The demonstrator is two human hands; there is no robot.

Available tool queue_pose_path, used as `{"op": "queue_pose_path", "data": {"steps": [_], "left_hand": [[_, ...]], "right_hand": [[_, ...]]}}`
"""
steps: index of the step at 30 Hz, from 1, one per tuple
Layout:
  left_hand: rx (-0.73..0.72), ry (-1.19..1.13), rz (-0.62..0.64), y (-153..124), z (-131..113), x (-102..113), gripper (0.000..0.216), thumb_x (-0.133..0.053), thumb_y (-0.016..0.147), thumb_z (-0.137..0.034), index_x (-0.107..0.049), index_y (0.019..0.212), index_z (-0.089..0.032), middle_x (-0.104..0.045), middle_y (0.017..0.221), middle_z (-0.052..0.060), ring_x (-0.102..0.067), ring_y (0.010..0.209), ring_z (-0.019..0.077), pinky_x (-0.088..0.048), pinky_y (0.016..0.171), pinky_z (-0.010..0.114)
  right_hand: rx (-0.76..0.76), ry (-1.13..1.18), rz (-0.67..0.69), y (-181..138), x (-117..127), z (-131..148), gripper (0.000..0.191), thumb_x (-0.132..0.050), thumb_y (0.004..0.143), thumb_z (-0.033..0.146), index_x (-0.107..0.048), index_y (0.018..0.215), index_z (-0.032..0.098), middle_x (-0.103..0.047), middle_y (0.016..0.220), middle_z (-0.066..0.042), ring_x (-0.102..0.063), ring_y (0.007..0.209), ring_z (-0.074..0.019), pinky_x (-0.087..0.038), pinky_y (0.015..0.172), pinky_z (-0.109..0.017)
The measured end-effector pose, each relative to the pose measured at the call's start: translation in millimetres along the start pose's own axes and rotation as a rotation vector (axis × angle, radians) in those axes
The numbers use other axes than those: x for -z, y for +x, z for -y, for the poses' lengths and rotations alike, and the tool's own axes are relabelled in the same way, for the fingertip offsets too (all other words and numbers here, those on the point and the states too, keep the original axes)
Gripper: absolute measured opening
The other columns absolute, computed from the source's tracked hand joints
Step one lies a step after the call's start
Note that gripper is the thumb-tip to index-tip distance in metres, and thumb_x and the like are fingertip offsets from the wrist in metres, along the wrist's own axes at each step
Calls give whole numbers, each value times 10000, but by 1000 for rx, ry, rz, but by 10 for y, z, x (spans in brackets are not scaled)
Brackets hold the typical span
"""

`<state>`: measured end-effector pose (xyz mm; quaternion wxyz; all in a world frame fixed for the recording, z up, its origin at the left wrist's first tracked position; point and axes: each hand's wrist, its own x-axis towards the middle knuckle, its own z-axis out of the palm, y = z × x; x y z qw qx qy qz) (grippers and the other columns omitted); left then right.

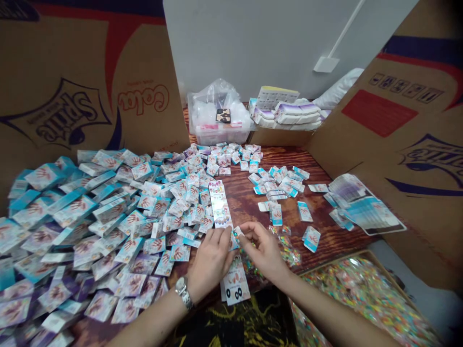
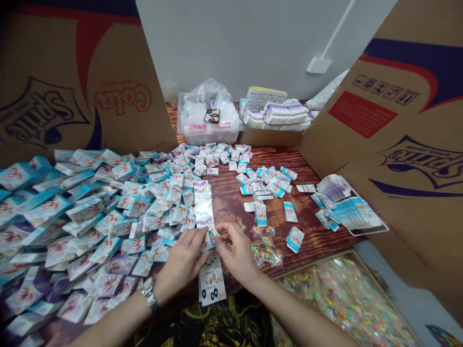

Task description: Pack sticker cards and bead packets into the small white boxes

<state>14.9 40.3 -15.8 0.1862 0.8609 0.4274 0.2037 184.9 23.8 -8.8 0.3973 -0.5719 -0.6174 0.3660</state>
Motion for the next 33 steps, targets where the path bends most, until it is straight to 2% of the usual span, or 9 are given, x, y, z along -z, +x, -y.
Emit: {"op": "queue_pose_path", "data": {"steps": [3,7,11,18,21,24,28,30,33], "left_hand": [[-25,11,-25,-10,2,-11,452,-501,848,-161,-376,1280,-120,-532,1080,128,-477,990,259,-463,861,412],[-33,-27,-39,-14,9,-39,472,-525,832,-149,-377,1278,-115,-538,1086,131,-482,990,255,-464,866,407],[-18,-61,-60,-21,41,-72,492,-531,823,-142,-376,1290,-138,-540,1099,127,-494,995,255,-464,868,409],[1,-163,-69,-14,40,-43,552,-515,852,-166,-294,1358,-176,-546,1131,116,-505,1016,243,-454,881,398],[-17,-224,-69,5,1,-22,478,-522,858,-187,-352,1305,-201,-560,1103,97,-519,996,228,-460,855,375],[-31,-257,-92,12,-20,-11,365,-524,855,-176,-426,1205,-205,-572,1060,84,-530,967,216,-464,828,356],[-47,-224,-112,-5,-17,-9,297,-515,856,-161,-454,1144,-197,-571,1052,86,-527,957,213,-472,820,354],[-60,-178,-113,-15,-14,-13,305,-506,855,-142,-457,1152,-194,-560,1093,97,-516,991,222,-470,847,369],[-68,-110,-147,-21,-13,-23,346,-480,852,-105,-439,1189,-175,-550,1119,115,-500,1031,239,-462,885,399]], "right_hand": [[69,-79,-21,-18,-22,10,139,-523,877,247,-564,1005,211,-591,917,-39,-588,801,-161,-483,738,-297],[24,20,-29,-32,-55,-1,97,-525,874,237,-550,965,213,-616,891,-25,-607,815,-160,-493,734,-282],[24,-58,30,-52,-29,15,163,-492,894,232,-549,1046,215,-621,970,-43,-615,891,-168,-493,790,-297],[249,-299,192,-2,195,114,235,-476,900,185,-492,1132,219,-610,1073,-76,-457,1167,-231,-403,971,-418],[281,-315,211,51,231,149,176,-462,910,171,-528,1063,226,-606,1045,-67,-464,1134,-225,-411,953,-409],[255,-260,128,63,179,153,151,-466,904,172,-533,1033,213,-575,1028,-75,-515,1044,-208,-444,896,-374],[47,-99,14,28,61,122,262,-571,846,229,-499,1096,200,-600,985,-61,-591,881,-186,-496,770,-319],[-15,-42,-4,4,24,124,194,-568,852,250,-542,1040,205,-633,907,-35,-606,795,-170,-496,715,-296],[30,-12,1,-24,0,151,151,-535,878,261,-616,996,212,-649,950,-41,-602,887,-179,-475,794,-311]]}}
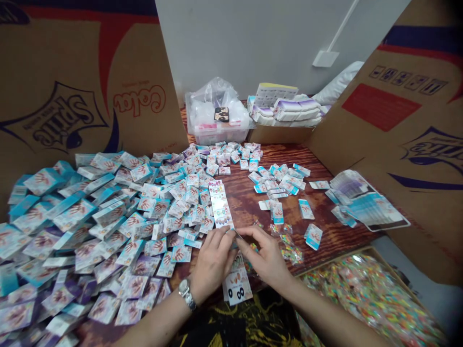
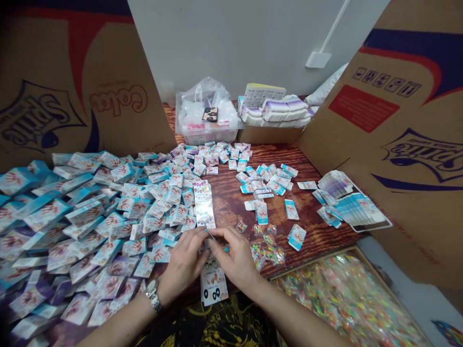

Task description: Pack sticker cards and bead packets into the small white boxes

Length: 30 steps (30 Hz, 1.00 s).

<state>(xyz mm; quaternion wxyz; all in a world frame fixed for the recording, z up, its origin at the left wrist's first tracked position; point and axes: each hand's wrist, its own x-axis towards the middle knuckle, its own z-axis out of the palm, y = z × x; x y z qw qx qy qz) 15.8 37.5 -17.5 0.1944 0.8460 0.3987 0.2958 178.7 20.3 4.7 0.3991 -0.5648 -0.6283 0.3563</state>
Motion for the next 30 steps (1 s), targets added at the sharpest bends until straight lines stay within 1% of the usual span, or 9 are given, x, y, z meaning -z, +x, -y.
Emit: {"op": "queue_pose_path", "data": {"steps": [3,6,8,13,18,22,25,27,30], "left_hand": [[5,18,-27,-10,3,-21,387,-475,856,-114,-404,1233,-161,-564,1073,115,-511,1004,240,-479,864,394],[27,50,-59,-28,5,-54,537,-484,856,-140,-278,1352,-132,-538,1158,148,-501,1044,256,-483,877,401],[28,80,-64,-39,4,-77,612,-478,861,-147,-194,1403,-125,-515,1203,165,-488,1072,266,-475,897,416],[32,176,-15,-44,-14,-119,654,-435,877,-129,-113,1446,-143,-535,1146,154,-489,1040,265,-478,876,421],[118,314,11,-25,-43,-159,730,-431,881,-161,13,1459,-115,-537,1109,158,-489,993,276,-502,785,398],[161,288,28,0,-90,-168,722,-377,884,-119,66,1454,-125,-524,1109,154,-489,983,258,-495,756,364],[133,250,22,50,-57,-77,689,-389,905,-200,16,1458,-129,-520,1118,155,-485,992,257,-481,775,371],[97,297,22,112,54,64,652,-418,908,-270,-94,1455,-122,-542,1084,148,-488,961,261,-475,769,375],[127,500,-26,238,350,372,589,-450,892,-308,-278,1406,-78,-568,1051,170,-491,939,292,-462,768,405]], "right_hand": [[-34,112,-1,2,-25,2,168,-528,882,264,-638,996,208,-653,975,-46,-599,939,-180,-469,836,-314],[-160,225,-37,32,-71,-32,146,-584,836,278,-647,934,190,-663,887,-36,-622,843,-171,-497,774,-296],[-194,225,-59,57,-95,-43,135,-602,813,274,-655,897,183,-661,845,-32,-625,787,-168,-507,731,-289],[-52,0,-89,59,-89,39,135,-550,827,200,-680,867,199,-659,841,-43,-622,811,-187,-504,746,-316],[119,-141,-120,-93,-176,101,276,-417,914,179,-586,1127,224,-646,1043,-79,-586,979,-208,-482,850,-356],[169,-192,-143,-195,-255,69,305,-399,924,175,-521,1201,216,-627,1100,-90,-561,1044,-214,-468,897,-379],[121,-95,-58,-107,-161,17,271,-400,941,210,-519,1184,211,-630,1117,-84,-580,1054,-193,-484,895,-352],[107,-51,48,55,-40,-59,277,-390,956,236,-503,1208,218,-646,1111,-72,-608,1028,-178,-506,864,-333],[222,-243,180,387,103,-265,340,-445,939,266,-480,1274,230,-621,1180,-81,-577,1094,-205,-482,911,-399]]}}
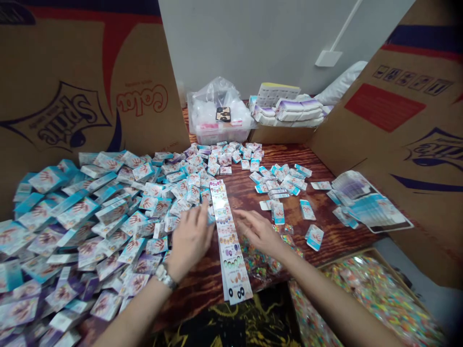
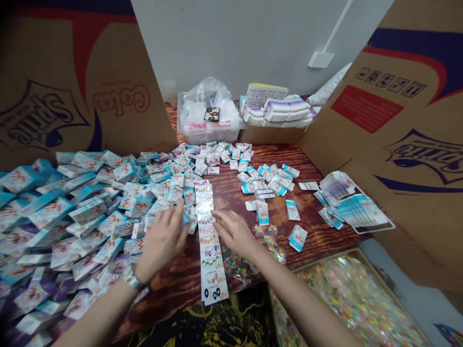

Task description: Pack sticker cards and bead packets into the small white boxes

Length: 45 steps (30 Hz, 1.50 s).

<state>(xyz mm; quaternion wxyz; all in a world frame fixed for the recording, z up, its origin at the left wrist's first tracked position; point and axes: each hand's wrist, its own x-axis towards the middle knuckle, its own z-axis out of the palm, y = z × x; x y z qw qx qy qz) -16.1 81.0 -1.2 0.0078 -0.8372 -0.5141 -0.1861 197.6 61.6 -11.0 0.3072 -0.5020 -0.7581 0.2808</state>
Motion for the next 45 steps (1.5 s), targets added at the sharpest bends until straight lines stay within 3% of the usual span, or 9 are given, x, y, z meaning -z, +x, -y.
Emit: {"op": "queue_pose_path", "data": {"steps": [6,11,16,21,26,30,38,41,45], "left_hand": [[142,288,-55,255,621,230,565,-470,865,-309,-371,1359,-53,-516,1196,263,-429,1127,416,-326,910,610],[79,119,-127,177,514,259,537,-499,864,-319,-391,1347,-110,-427,1345,228,-334,1263,391,-279,994,593],[112,-512,-6,-107,46,186,419,-519,864,-341,-514,1236,-149,-569,1212,157,-487,1155,287,-369,987,474],[568,-1568,704,-388,-414,69,503,-417,876,-541,-611,1056,-112,-677,917,129,-646,798,200,-500,727,335],[1015,-2116,550,-278,-467,16,438,-461,867,-512,-571,1038,-124,-669,965,124,-658,817,203,-510,713,329],[1045,-2089,351,-122,-442,15,239,-620,792,-307,-574,971,-156,-682,886,66,-658,746,190,-510,740,348],[265,-1462,453,-240,-434,70,363,-538,838,-455,-621,1044,-168,-651,992,56,-565,937,212,-422,906,361],[413,-1480,484,-267,-444,48,290,-586,810,-397,-624,964,-154,-651,895,54,-582,826,197,-466,805,353],[764,-1922,466,-243,-440,21,218,-658,696,-221,-608,898,-157,-644,906,48,-607,770,165,-485,721,305]], "right_hand": [[230,-360,411,385,-144,-496,789,-727,711,438,-389,1382,195,-354,1451,-147,-248,1362,-326,-262,1077,-528],[295,-416,395,384,-256,-526,677,-720,720,439,-471,1322,254,-467,1384,-104,-348,1316,-324,-256,1046,-583],[306,-456,279,291,-310,-479,324,-587,867,331,-585,1190,311,-597,1255,-42,-469,1235,-270,-289,1026,-574],[311,-405,114,175,-100,-256,265,-528,899,256,-619,1146,283,-639,1188,-49,-560,1113,-240,-395,957,-522],[406,-146,264,-102,330,339,311,-501,907,200,-590,1190,292,-692,1051,-23,-623,929,-159,-504,809,-334],[412,41,455,-266,455,647,318,-502,913,213,-575,1205,314,-719,901,11,-651,809,-131,-528,722,-281],[14,17,-79,-9,336,381,241,-472,925,236,-637,1100,254,-694,1002,-21,-649,898,-167,-531,771,-321],[75,-82,-173,-18,246,351,268,-452,930,201,-612,1142,237,-682,1009,-48,-635,921,-181,-527,774,-339],[449,-368,-83,-195,116,399,339,-464,906,133,-564,1220,213,-671,1067,-78,-601,983,-216,-506,820,-385]]}}
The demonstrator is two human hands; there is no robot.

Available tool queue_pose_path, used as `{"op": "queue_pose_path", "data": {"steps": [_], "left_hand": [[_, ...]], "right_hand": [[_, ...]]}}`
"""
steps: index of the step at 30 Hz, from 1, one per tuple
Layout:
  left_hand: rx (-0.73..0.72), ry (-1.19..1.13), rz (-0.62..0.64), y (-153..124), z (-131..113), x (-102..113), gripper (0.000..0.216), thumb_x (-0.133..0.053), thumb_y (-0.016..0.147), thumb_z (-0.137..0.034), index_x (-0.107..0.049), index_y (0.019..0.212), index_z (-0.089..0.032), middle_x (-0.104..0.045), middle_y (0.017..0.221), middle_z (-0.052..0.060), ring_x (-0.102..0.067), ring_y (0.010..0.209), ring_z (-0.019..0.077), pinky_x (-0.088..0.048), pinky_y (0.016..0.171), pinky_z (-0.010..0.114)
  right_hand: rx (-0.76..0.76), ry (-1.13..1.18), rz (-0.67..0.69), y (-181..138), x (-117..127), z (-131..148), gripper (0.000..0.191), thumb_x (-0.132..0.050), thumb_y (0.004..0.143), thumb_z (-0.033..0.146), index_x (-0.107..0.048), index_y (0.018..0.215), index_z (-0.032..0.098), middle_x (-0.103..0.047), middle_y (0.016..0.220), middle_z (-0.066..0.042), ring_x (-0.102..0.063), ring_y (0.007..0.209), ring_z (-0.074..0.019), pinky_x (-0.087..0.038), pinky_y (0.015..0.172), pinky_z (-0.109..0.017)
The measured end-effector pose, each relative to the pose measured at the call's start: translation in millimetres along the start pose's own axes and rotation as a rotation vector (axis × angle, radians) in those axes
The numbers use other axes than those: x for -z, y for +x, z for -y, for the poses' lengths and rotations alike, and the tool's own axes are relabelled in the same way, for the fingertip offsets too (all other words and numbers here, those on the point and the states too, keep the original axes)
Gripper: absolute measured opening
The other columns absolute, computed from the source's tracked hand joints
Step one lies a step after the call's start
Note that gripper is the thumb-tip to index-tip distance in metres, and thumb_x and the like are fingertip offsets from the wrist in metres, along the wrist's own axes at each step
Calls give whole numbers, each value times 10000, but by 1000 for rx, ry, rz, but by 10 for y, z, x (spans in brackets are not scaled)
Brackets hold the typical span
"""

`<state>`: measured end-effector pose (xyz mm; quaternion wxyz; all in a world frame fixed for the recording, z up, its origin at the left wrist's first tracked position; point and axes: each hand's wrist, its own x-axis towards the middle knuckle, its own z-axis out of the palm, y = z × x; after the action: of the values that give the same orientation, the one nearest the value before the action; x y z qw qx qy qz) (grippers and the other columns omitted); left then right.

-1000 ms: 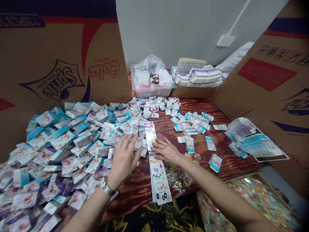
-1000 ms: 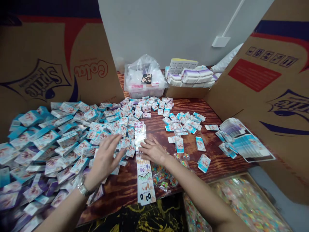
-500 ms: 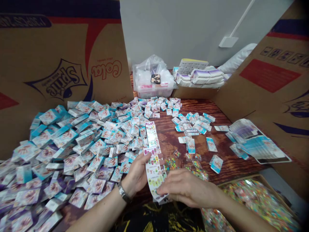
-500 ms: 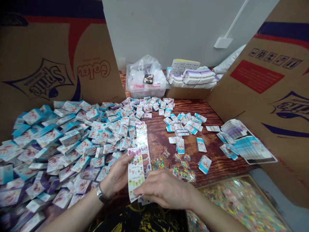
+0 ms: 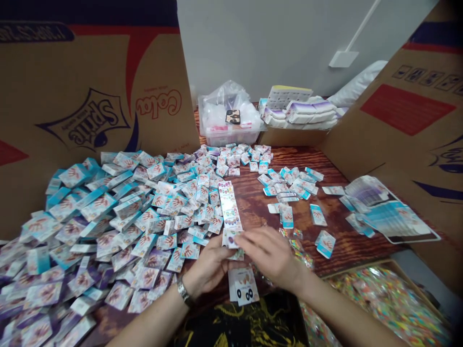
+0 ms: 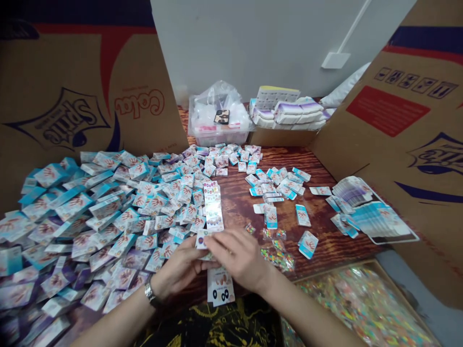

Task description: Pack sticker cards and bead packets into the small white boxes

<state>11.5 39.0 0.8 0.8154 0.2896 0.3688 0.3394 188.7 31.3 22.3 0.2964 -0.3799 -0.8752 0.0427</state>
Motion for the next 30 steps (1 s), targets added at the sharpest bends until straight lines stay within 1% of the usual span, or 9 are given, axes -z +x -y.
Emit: {"op": "queue_pose_path", "data": {"steps": [3,5,8,10,13,20,22,26,30], "left_hand": [[14,-143,115,12,-47,12,321,-649,579,-90,-624,888,-172,-649,896,34,-597,781,158,-458,683,260],[22,-141,163,20,-67,17,314,-644,615,-120,-630,924,-175,-648,890,35,-587,806,169,-453,707,275],[-47,21,49,42,-46,25,123,-623,765,-268,-623,807,-152,-615,775,18,-553,741,136,-442,718,267],[-99,188,-23,55,-3,39,241,-561,839,-365,-603,754,-143,-585,726,8,-528,691,120,-436,690,255],[-109,373,18,65,89,68,315,-495,873,-434,-609,846,-142,-592,776,23,-542,715,138,-447,691,272],[-175,526,39,198,283,-29,249,-509,873,-386,-482,1020,-186,-595,723,-9,-580,634,135,-481,616,266],[-302,748,82,352,256,-130,195,-460,903,-333,-468,1044,-199,-631,821,22,-607,715,147,-494,660,274],[-775,1623,255,923,167,-420,346,-342,898,-101,-424,1229,-160,-598,1153,126,-571,1023,187,-480,843,327],[-913,1797,488,1637,226,-701,446,-445,829,-66,-457,1267,-150,-402,1415,140,-295,1327,321,-336,1007,508]], "right_hand": [[132,-170,103,-92,-66,73,337,-480,899,138,-557,1224,179,-641,1151,-104,-567,1040,-262,-481,867,-436],[126,-175,112,-113,-99,73,303,-463,902,124,-574,1183,155,-648,1119,-114,-563,1027,-264,-477,868,-434],[-39,29,119,-93,-115,42,235,-414,926,128,-610,1054,153,-659,910,-88,-587,870,-207,-507,757,-345],[-228,211,113,-80,-123,23,195,-417,936,164,-601,1001,168,-626,850,-64,-583,812,-177,-508,708,-296],[-427,343,67,-117,-168,6,185,-487,916,207,-554,1086,178,-593,959,-75,-578,908,-179,-499,782,-300],[-445,289,103,-384,-189,-119,204,-428,949,266,-579,1071,203,-611,914,-60,-582,856,-179,-474,750,-294],[-499,256,107,-477,-79,-253,183,-434,947,278,-594,997,204,-618,883,-48,-583,830,-174,-459,727,-283],[-714,128,6,-714,226,-617,171,-432,937,283,-565,878,194,-599,815,-32,-568,764,-172,-429,680,-272],[-883,47,-140,-934,427,-864,195,-409,936,333,-538,891,193,-579,744,-7,-541,655,-152,-409,633,-255]]}}
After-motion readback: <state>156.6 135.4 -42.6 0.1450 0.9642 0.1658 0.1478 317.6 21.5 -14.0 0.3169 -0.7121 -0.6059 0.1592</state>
